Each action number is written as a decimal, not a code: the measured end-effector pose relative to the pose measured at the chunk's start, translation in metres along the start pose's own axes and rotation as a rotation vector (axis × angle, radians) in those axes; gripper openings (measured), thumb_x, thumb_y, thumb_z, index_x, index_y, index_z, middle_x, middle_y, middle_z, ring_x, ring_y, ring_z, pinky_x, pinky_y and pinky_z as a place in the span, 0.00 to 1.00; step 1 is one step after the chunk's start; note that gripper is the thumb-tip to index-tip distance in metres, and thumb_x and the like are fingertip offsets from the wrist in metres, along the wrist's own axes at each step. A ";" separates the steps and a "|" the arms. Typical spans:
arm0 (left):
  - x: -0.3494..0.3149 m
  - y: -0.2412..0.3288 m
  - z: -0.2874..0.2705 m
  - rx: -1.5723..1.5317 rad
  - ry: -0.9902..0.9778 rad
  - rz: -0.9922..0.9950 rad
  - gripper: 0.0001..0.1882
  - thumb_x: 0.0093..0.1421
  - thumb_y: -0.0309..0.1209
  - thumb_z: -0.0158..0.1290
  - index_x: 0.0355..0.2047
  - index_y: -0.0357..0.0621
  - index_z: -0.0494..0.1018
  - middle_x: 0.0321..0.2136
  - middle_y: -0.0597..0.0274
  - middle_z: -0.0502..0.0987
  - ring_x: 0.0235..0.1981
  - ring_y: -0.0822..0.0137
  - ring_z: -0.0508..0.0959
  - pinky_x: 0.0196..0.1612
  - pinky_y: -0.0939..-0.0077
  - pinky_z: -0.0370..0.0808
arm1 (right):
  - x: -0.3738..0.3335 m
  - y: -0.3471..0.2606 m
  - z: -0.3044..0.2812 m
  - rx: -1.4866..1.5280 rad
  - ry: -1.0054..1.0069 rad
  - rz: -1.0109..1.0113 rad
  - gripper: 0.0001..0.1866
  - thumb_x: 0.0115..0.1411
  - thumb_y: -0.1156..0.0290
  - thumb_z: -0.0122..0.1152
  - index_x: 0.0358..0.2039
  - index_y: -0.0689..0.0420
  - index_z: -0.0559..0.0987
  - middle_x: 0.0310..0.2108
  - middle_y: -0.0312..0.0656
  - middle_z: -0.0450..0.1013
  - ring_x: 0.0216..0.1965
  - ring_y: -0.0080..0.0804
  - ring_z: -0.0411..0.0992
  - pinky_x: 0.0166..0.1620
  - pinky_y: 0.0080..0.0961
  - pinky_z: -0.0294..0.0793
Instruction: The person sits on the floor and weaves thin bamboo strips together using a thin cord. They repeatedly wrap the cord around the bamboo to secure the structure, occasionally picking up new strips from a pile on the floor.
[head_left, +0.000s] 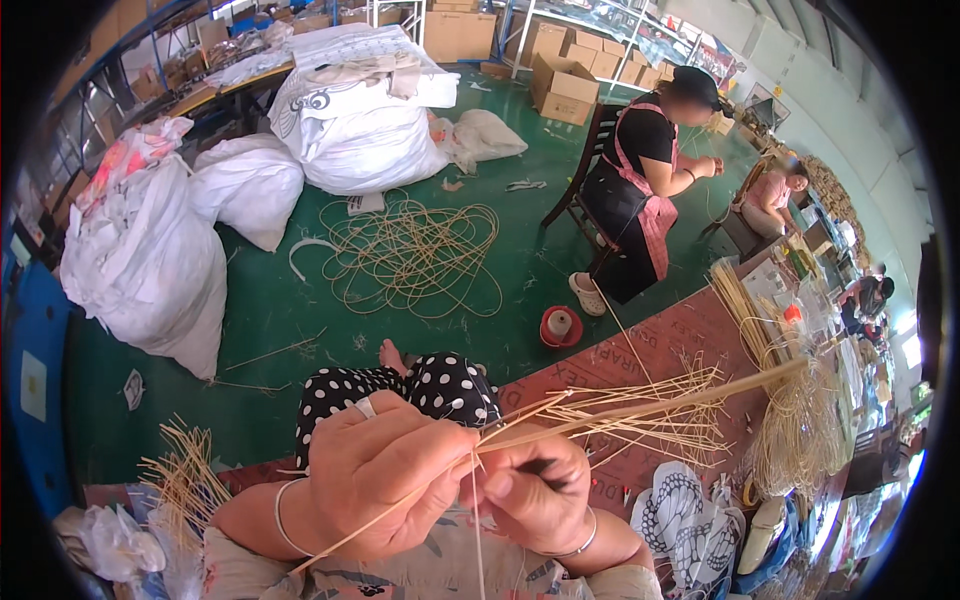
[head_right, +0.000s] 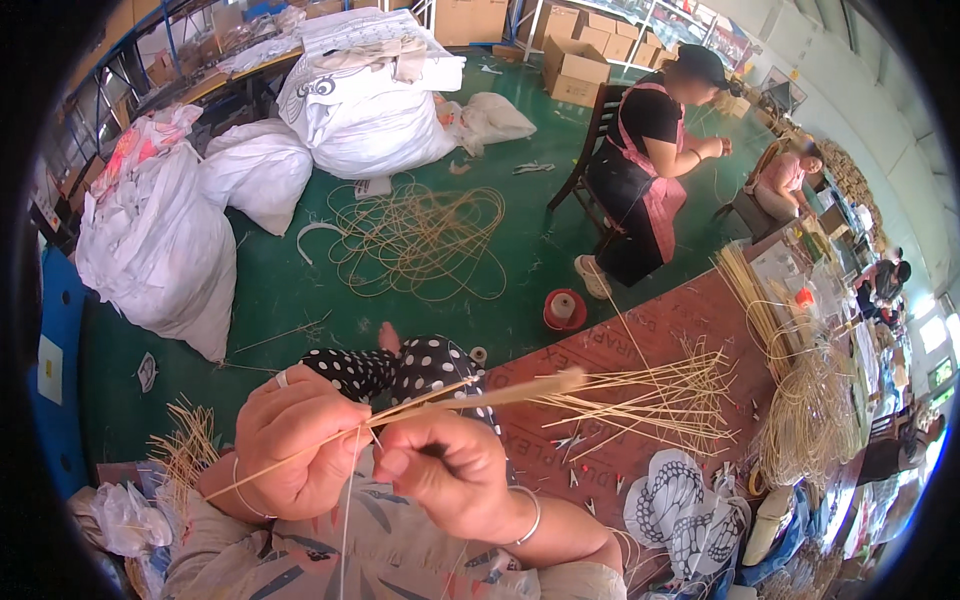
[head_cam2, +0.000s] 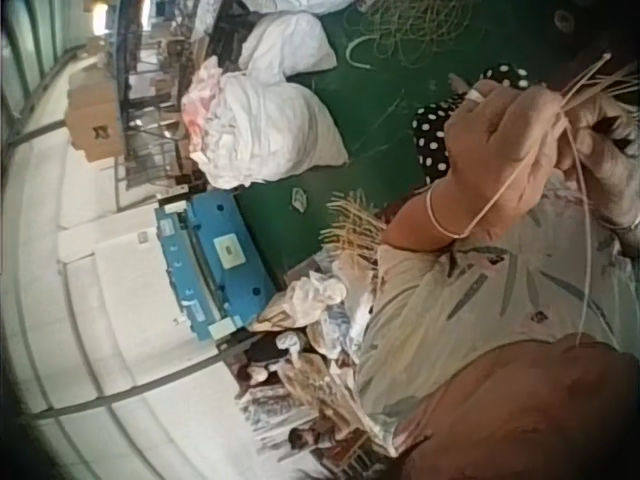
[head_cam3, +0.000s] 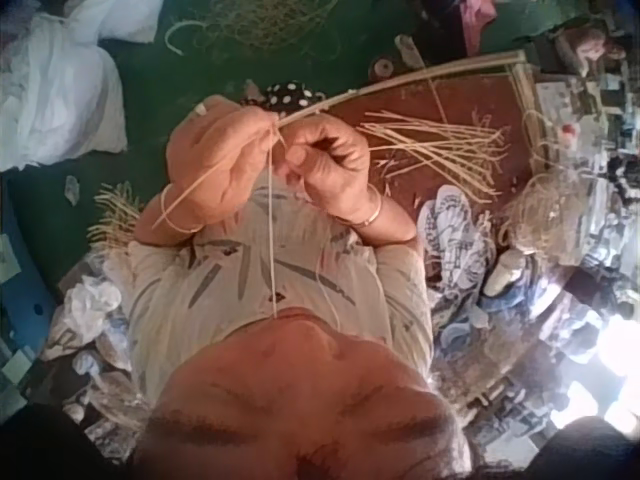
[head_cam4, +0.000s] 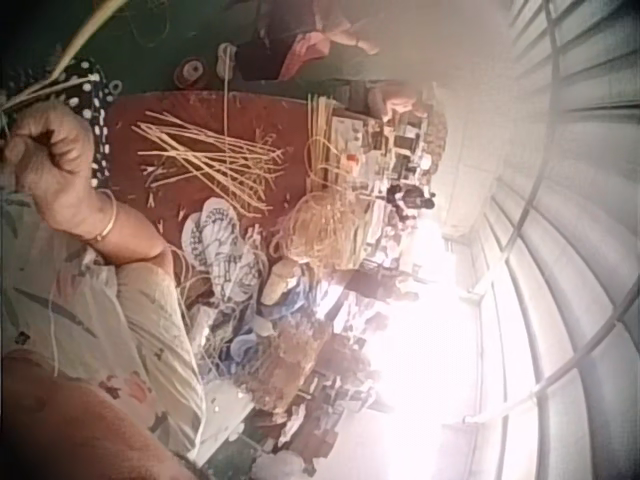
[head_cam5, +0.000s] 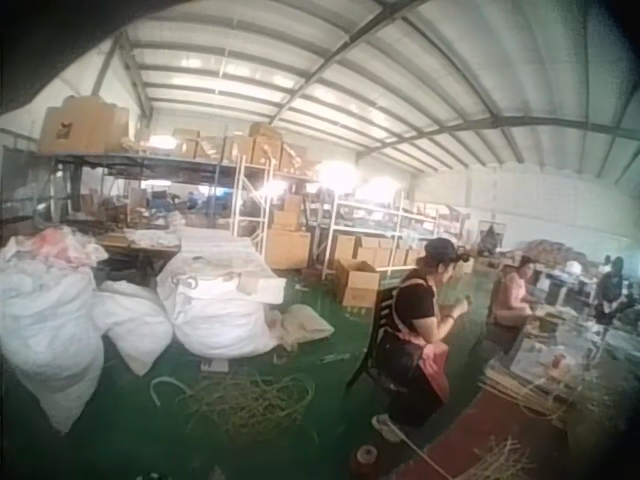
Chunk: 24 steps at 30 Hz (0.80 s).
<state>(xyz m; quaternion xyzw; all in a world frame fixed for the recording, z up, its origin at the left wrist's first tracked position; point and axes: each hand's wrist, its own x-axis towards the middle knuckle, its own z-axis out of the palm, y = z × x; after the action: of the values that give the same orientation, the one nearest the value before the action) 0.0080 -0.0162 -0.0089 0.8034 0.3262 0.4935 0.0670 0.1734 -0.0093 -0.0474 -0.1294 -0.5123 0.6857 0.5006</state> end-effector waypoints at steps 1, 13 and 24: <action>-0.001 -0.001 0.001 0.002 -0.007 0.007 0.09 0.47 0.20 0.53 0.31 0.37 0.68 0.19 0.60 0.73 0.14 0.66 0.70 0.19 0.77 0.66 | -0.001 -0.002 -0.002 -0.054 -0.060 -0.020 0.03 0.53 0.81 0.53 0.30 0.64 0.71 0.26 0.41 0.71 0.24 0.22 0.68 0.25 0.16 0.67; -0.001 -0.002 -0.002 -0.045 -0.084 -0.034 0.07 0.41 0.22 0.54 0.24 0.40 0.70 0.13 0.65 0.70 0.10 0.69 0.66 0.14 0.78 0.60 | 0.000 -0.031 0.001 -0.292 -0.191 -0.171 0.13 0.54 0.70 0.57 0.35 0.66 0.71 0.23 0.48 0.72 0.19 0.28 0.69 0.22 0.21 0.67; -0.001 -0.006 0.001 -0.697 -0.235 -0.315 0.03 0.47 0.22 0.53 0.25 0.36 0.72 0.14 0.63 0.71 0.13 0.71 0.68 0.16 0.79 0.61 | 0.024 -0.025 -0.035 -0.381 -0.295 -0.115 0.17 0.45 0.74 0.63 0.37 0.66 0.75 0.29 0.45 0.71 0.22 0.22 0.66 0.23 0.16 0.63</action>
<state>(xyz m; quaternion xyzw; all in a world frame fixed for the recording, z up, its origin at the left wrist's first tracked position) 0.0055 -0.0119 -0.0132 0.7236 0.2486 0.4631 0.4474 0.2004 0.0297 -0.0341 -0.0905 -0.7063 0.5587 0.4252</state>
